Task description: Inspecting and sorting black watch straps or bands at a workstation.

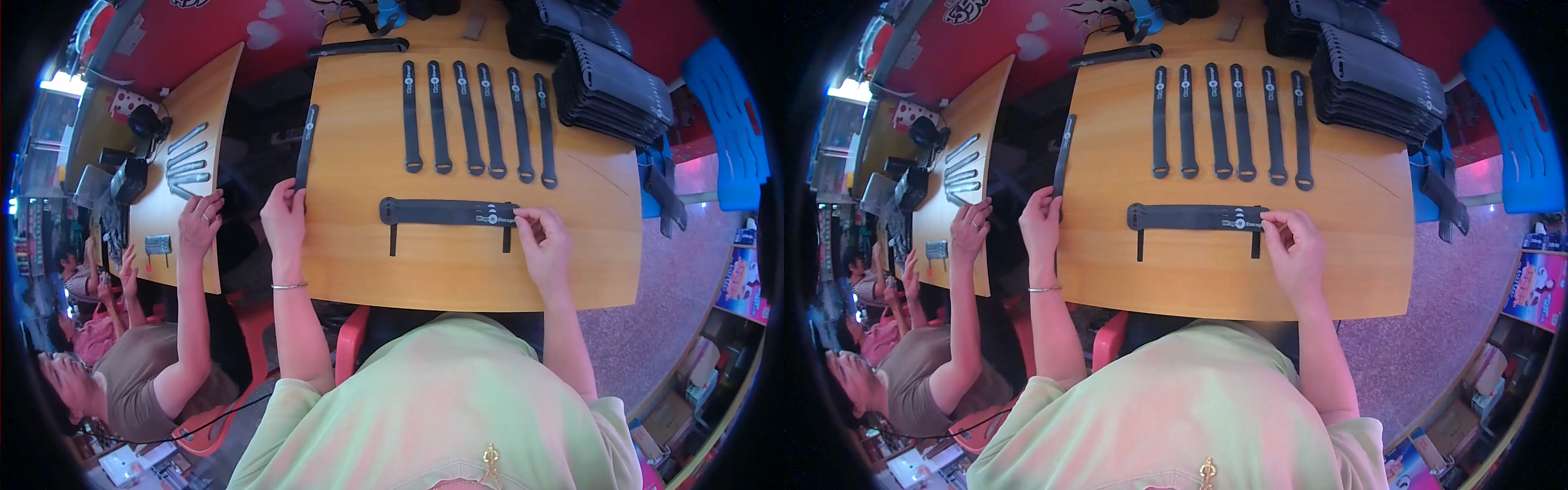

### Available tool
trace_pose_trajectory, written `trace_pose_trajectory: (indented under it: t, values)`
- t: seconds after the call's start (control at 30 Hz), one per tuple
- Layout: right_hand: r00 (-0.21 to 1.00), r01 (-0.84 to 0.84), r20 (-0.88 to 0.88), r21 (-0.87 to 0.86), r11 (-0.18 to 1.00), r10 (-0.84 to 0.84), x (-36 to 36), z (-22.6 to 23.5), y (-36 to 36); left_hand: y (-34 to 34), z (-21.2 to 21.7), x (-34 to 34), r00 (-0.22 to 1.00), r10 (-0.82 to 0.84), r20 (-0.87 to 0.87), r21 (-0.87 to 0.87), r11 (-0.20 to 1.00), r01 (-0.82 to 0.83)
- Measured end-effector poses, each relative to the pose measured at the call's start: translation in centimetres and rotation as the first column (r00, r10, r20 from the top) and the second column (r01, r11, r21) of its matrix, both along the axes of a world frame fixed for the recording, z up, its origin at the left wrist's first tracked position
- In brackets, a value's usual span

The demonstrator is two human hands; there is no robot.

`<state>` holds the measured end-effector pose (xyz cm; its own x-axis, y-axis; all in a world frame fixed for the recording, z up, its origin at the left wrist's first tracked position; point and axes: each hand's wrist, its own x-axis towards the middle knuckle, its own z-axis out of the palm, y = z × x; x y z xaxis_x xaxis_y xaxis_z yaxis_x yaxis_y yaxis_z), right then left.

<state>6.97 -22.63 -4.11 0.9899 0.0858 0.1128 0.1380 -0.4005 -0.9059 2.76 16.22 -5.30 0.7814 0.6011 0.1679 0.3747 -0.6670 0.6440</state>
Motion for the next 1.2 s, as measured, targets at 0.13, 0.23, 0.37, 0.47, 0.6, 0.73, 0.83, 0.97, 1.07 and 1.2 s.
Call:
trace_pose_trajectory:
  t: [0.13, 0.23, 0.37, 0.47, 0.6, 0.73, 0.83, 0.97, 1.07, 1.2]
  values:
    - [0.994, -0.048, -0.099, -0.023, 0.999, 0.046, -0.1, 1.2, -0.1, -1.3, 2.1, -1.4, 0.971, 0.046, 0.236, -0.084, 0.996, -0.027]
    - [0.975, -0.141, -0.156, 0.114, 0.983, 0.158, -0.3, 2.8, 1.0, -3.6, 4.7, -2.2, 0.927, -0.055, 0.371, -0.077, 0.993, 0.090]
    - [0.925, -0.158, -0.231, 0.485, 0.860, 0.300, -0.2, 4.7, 3.2, -7.4, 8.3, -3.3, 0.857, -0.351, 0.377, -0.051, 0.916, 0.397]
    - [0.898, -0.192, -0.211, 0.600, 0.776, 0.385, -0.1, 5.5, 3.9, -10.0, 9.4, -3.6, 0.817, -0.498, 0.292, -0.052, 0.844, 0.533]
    - [0.889, -0.121, -0.275, 0.633, 0.765, 0.367, -0.3, 5.2, 2.7, -11.7, 8.8, -4.2, 0.736, -0.597, 0.319, -0.202, 0.716, 0.668]
    - [0.834, -0.127, -0.447, 0.414, 0.901, 0.323, -1.0, 4.5, 0.6, -11.5, 6.8, -4.8, 0.801, -0.580, 0.149, -0.442, 0.686, 0.578]
    - [0.817, -0.058, -0.492, 0.448, 0.892, 0.301, -1.5, 3.9, -0.2, -11.4, 4.9, -4.6, 0.867, -0.418, 0.273, -0.643, 0.591, 0.487]
    - [0.872, -0.091, -0.403, 0.425, 0.900, 0.278, -1.8, 3.1, -0.4, -10.9, 3.4, -4.0, 0.936, -0.287, 0.202, -0.787, 0.522, 0.330]
    - [0.901, -0.052, -0.381, 0.378, 0.924, 0.206, -1.9, 2.3, -0.5, -10.7, 2.9, -3.3, 0.962, -0.251, 0.106, -0.805, 0.546, 0.231]
    - [0.912, -0.036, -0.370, 0.361, 0.932, 0.179, -1.6, 1.5, -0.6, -10.8, 2.3, -2.5, 0.981, -0.185, 0.058, -0.801, 0.577, 0.157]
